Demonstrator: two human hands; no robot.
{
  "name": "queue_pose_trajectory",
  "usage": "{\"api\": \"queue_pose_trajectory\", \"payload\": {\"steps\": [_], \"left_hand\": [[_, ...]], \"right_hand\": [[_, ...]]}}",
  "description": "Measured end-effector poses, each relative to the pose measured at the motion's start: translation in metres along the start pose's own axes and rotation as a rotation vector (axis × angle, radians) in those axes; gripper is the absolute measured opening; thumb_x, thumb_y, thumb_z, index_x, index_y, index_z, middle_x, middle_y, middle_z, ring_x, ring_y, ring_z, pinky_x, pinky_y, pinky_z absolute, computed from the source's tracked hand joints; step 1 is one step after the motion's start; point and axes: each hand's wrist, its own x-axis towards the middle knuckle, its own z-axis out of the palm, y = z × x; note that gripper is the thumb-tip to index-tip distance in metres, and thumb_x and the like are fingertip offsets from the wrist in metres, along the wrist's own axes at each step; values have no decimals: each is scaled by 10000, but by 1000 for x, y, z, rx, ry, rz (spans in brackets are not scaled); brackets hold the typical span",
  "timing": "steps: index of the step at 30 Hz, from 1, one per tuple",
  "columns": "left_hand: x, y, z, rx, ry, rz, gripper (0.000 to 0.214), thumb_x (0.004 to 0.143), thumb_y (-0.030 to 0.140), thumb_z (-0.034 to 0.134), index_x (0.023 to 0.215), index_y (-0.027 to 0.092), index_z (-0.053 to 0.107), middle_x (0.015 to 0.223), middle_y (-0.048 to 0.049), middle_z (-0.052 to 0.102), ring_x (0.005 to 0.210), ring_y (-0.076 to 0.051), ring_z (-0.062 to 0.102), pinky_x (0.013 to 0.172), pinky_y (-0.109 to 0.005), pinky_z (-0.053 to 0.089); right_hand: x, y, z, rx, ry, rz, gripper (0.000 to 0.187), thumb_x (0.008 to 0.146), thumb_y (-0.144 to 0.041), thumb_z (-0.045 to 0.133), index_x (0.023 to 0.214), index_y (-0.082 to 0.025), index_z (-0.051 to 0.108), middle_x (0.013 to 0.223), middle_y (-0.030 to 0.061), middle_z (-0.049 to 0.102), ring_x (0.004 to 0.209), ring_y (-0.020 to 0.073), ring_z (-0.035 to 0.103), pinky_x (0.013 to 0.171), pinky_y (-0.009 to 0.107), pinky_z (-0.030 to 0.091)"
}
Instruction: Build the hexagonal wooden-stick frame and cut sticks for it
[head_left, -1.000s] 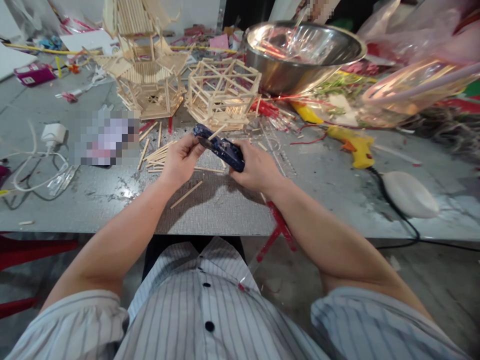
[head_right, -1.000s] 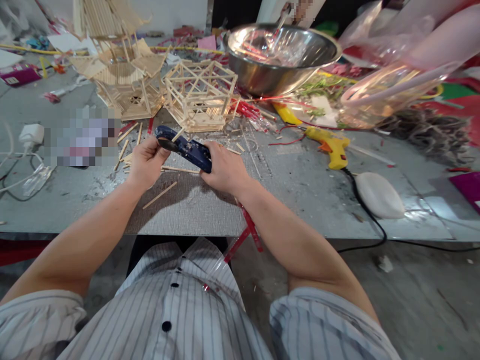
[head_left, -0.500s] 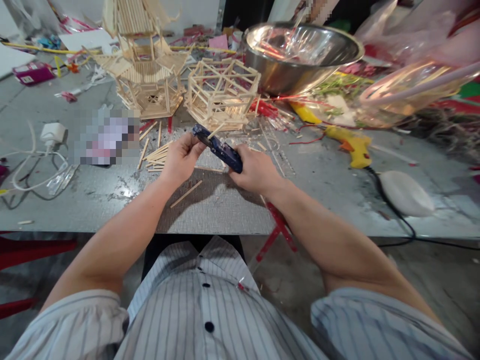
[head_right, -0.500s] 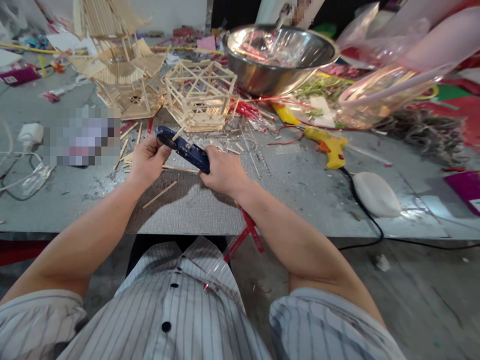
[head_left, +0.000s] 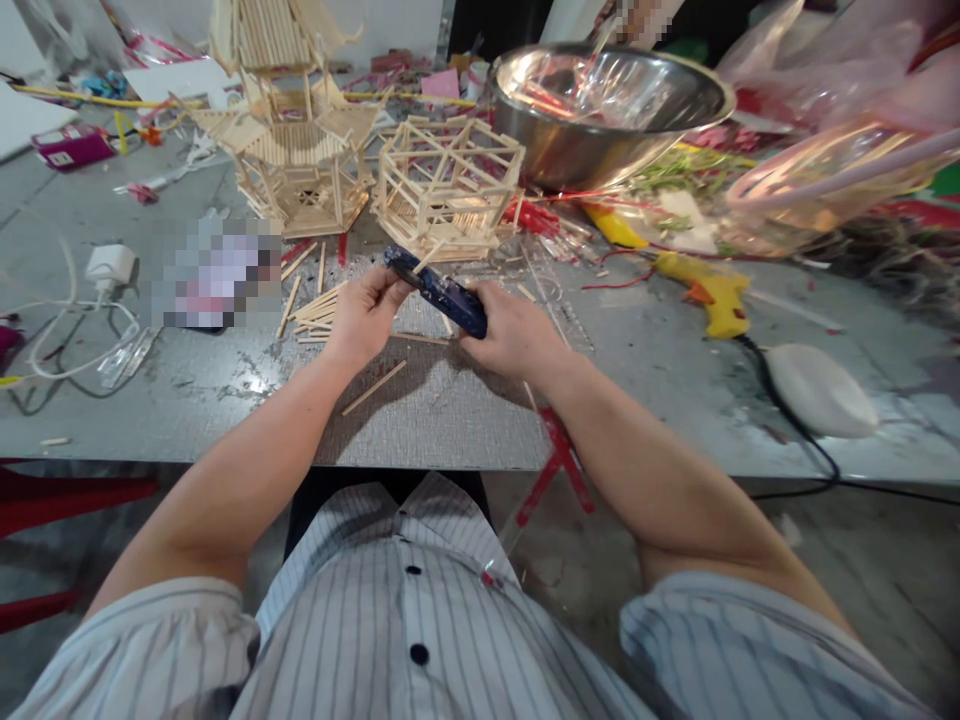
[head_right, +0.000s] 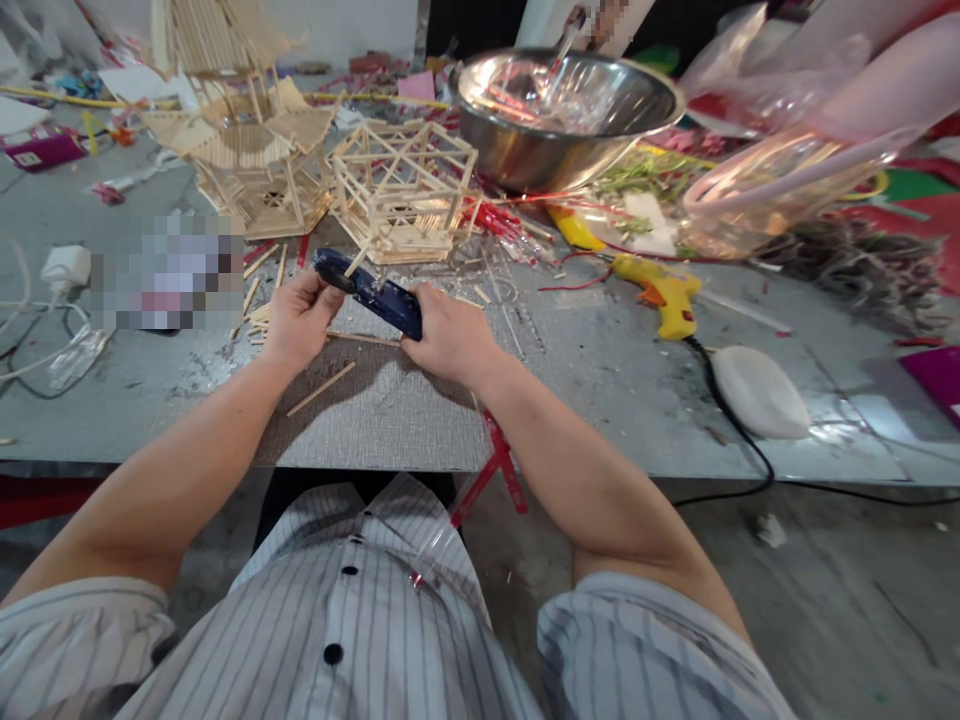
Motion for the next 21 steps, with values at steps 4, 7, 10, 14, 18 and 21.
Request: {"api": "queue_pose_trajectory", "payload": {"steps": [4, 7, 10, 14, 18, 21], "left_hand": [[-1, 2, -1, 22, 7, 10, 280, 832, 439, 646, 677, 212, 595, 531, 44, 395, 526, -104, 389, 520, -256, 327], [-1, 2, -1, 60, 1, 46, 305, 849, 452, 631, 674, 207, 586, 529, 45, 400, 512, -96, 384, 510, -249, 321], [-1, 1, -1, 94, -11, 53, 289, 875, 415, 605, 686, 199, 570, 527, 50, 383, 495, -87, 362, 501, -236, 316], [0, 0, -1, 175, -13, -2, 218, 888, 316, 571, 708, 193, 558, 523, 55, 368, 493, -85, 337, 503, -229, 303], [0, 2, -2, 298, -14, -27, 202, 882, 267, 561, 696, 189, 558, 548, 41, 429, 560, -105, 417, 571, -239, 348], [0, 4, -2, 343, -18, -62, 224, 887, 256, 555, 674, 187, 553, 552, 39, 448, 586, -113, 441, 599, -247, 356]], "right_hand": [[0, 2, 1, -6, 8, -3, 536, 716, -319, 541, 1222, -147, 506, 1078, 163, 672, 959, 326, 635, 801, 436, 473], [-1, 0, 1, -30, -9, 9, 454, 740, -319, 532, 1163, -155, 531, 982, 142, 688, 872, 303, 645, 733, 393, 463], [-2, -4, -1, -46, -29, 23, 418, 747, -319, 535, 1130, -153, 537, 951, 134, 690, 815, 283, 642, 681, 356, 440], [-1, -8, -3, -60, -54, 36, 381, 758, -303, 529, 1105, -145, 542, 944, 142, 688, 794, 278, 639, 660, 345, 424], [1, -9, -3, -63, -83, 66, 330, 785, -295, 515, 1073, -140, 554, 939, 149, 686, 819, 280, 640, 673, 345, 427], [4, -10, -3, -66, -102, 101, 340, 799, -316, 517, 1091, -146, 555, 946, 146, 686, 835, 284, 643, 689, 357, 441]]}}
